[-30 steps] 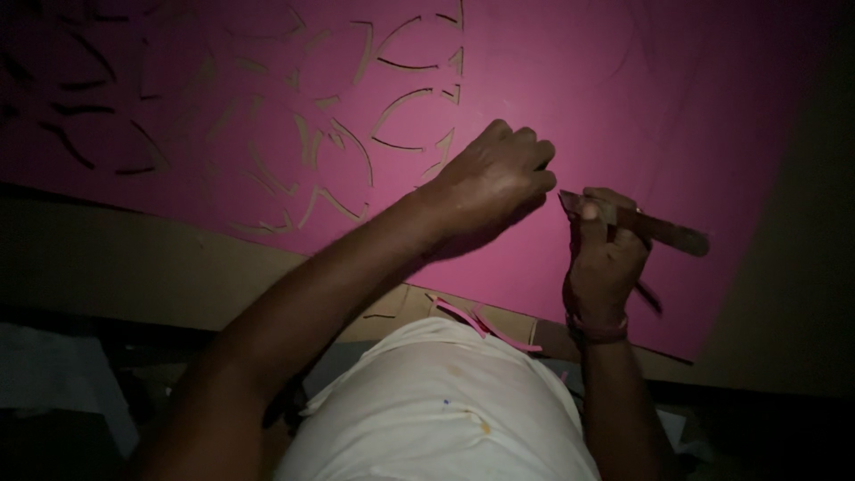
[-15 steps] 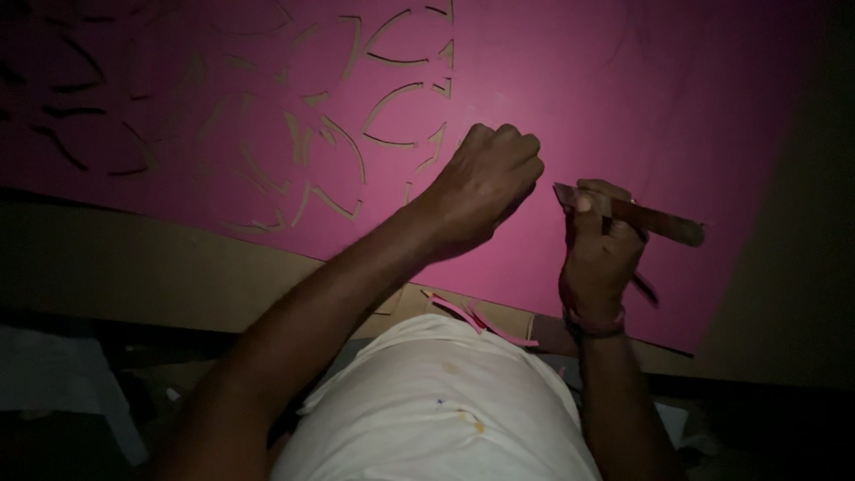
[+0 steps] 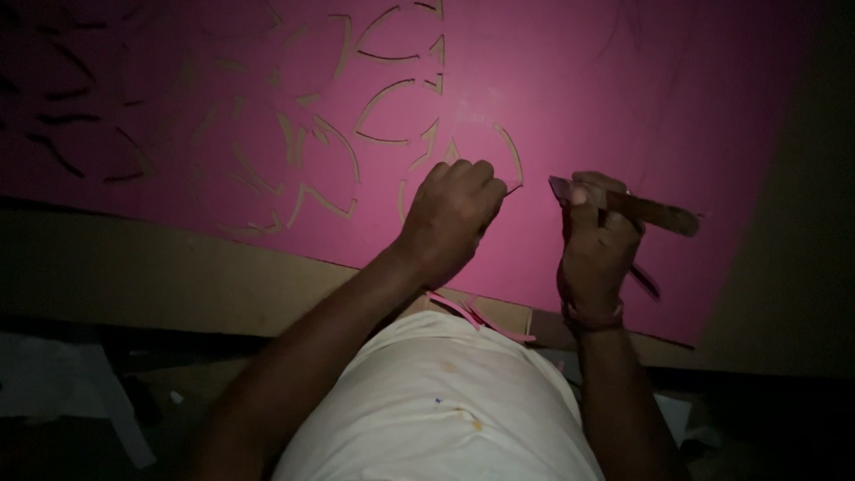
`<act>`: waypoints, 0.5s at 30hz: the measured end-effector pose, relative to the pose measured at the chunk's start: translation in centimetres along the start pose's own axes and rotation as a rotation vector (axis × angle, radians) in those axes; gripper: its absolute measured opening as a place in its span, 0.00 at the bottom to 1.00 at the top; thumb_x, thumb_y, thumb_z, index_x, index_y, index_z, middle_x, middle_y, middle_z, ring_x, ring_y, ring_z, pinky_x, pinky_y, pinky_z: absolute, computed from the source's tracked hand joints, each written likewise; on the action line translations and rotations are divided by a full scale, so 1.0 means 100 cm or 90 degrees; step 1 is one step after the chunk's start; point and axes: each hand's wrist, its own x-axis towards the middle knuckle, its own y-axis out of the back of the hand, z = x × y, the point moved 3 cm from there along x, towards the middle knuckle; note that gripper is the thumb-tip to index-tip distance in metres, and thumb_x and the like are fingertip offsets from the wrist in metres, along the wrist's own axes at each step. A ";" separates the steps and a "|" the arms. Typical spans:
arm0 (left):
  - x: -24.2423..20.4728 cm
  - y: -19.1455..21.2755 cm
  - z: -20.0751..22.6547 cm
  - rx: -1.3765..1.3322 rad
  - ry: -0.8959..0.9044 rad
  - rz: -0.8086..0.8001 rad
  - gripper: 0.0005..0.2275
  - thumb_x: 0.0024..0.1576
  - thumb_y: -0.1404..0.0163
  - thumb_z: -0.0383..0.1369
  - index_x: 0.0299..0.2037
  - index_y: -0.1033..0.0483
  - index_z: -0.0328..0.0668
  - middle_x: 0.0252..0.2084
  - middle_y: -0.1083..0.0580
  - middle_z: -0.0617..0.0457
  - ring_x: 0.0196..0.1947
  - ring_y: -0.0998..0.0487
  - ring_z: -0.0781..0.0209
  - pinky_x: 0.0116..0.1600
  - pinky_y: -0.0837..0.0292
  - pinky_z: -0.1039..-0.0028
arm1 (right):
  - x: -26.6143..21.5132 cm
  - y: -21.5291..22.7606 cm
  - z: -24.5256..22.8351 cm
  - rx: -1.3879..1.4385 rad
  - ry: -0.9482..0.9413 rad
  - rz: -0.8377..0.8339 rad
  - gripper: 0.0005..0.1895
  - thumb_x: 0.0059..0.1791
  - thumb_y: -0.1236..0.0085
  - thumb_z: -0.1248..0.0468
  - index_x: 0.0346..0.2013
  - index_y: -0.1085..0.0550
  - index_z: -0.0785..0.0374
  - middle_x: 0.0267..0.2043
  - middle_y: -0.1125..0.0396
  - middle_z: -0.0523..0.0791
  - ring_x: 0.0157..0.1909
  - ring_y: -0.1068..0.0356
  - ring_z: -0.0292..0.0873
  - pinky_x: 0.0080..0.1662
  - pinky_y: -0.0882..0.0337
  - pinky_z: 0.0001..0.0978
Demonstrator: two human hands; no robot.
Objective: The person carves decorative shapes into a pink wood panel using a chisel and a hammer.
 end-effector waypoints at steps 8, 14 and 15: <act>-0.001 0.003 0.006 -0.004 -0.032 -0.006 0.04 0.53 0.47 0.24 0.35 0.28 0.37 0.35 0.31 0.47 0.37 0.28 0.50 0.42 0.34 0.60 | 0.001 -0.002 0.000 0.028 -0.011 -0.005 0.08 0.60 0.48 0.66 0.49 0.26 0.69 0.41 0.29 0.44 0.41 0.34 0.36 0.45 0.31 0.29; -0.004 0.001 0.007 -0.014 -0.041 0.013 0.04 0.51 0.48 0.23 0.35 0.29 0.37 0.36 0.31 0.47 0.38 0.28 0.49 0.42 0.33 0.60 | 0.000 -0.001 0.001 -0.019 -0.057 0.006 0.08 0.60 0.47 0.65 0.47 0.25 0.69 0.36 0.33 0.43 0.35 0.38 0.36 0.38 0.36 0.29; -0.006 0.000 0.006 -0.016 -0.041 0.023 0.04 0.51 0.48 0.23 0.35 0.29 0.37 0.36 0.31 0.47 0.38 0.28 0.48 0.42 0.33 0.60 | 0.000 -0.003 -0.001 -0.015 -0.012 -0.002 0.08 0.61 0.48 0.66 0.48 0.26 0.70 0.39 0.32 0.43 0.40 0.36 0.36 0.43 0.34 0.29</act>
